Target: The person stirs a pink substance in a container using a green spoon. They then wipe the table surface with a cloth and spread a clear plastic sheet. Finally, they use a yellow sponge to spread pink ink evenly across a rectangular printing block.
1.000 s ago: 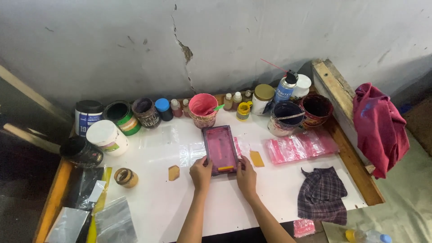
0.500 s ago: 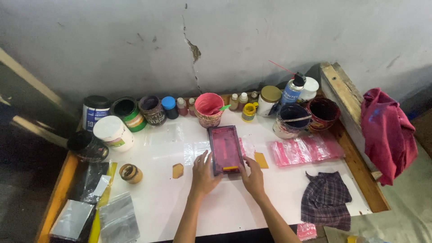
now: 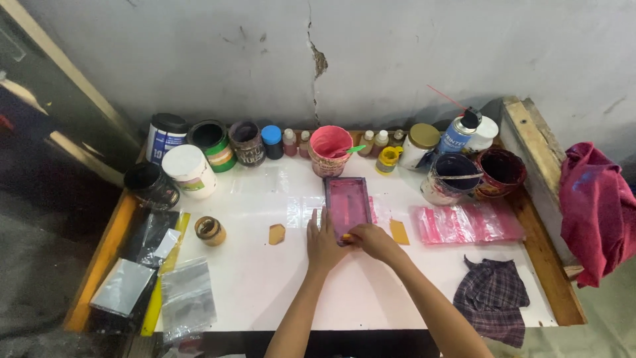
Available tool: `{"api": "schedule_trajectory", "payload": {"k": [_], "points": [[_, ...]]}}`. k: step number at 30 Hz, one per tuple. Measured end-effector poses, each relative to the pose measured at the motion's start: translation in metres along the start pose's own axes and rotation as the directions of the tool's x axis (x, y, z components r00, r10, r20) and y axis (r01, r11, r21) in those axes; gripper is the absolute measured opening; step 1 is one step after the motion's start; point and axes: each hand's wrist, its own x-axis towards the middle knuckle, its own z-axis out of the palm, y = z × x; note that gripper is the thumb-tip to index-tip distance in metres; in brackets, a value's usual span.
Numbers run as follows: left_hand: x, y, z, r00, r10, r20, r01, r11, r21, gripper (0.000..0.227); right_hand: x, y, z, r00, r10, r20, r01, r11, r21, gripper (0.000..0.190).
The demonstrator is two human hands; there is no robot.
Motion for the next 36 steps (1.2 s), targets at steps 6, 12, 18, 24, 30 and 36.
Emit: {"api": "schedule_trajectory", "payload": {"k": [6,12,18,24,30,36], "points": [[0.0,-0.011,0.019,1.0,0.01,-0.021,-0.009,1.0,0.03,0.136,0.014,-0.001,-0.015,0.981,0.106,0.165,-0.109,0.994,0.007,0.027],[0.001,-0.005,0.005,0.999,-0.03,0.034,0.031,0.999,-0.011,0.126,0.019,0.006,-0.031,0.979,0.091,0.184,-0.108,0.991,0.081,0.029],[0.0,0.0,-0.005,1.0,-0.001,0.017,0.002,1.0,-0.02,0.126,0.06,0.018,-0.04,0.977,0.187,-0.106,-0.185,0.982,0.031,0.026],[-0.001,0.0,-0.004,0.999,-0.023,0.046,0.024,0.999,-0.024,0.122,0.077,0.004,-0.026,0.951,0.092,-0.296,-0.155,0.968,-0.198,0.023],[0.0,0.0,0.0,0.999,0.014,-0.048,-0.014,1.0,-0.009,0.126,0.065,0.026,0.031,0.878,-0.091,-0.469,-0.068,0.947,-0.312,0.018],[-0.002,-0.014,0.023,0.997,0.032,-0.067,-0.03,0.999,0.032,0.124,0.042,0.045,0.073,0.86,-0.202,-0.468,-0.021,0.903,-0.429,0.011]]}}
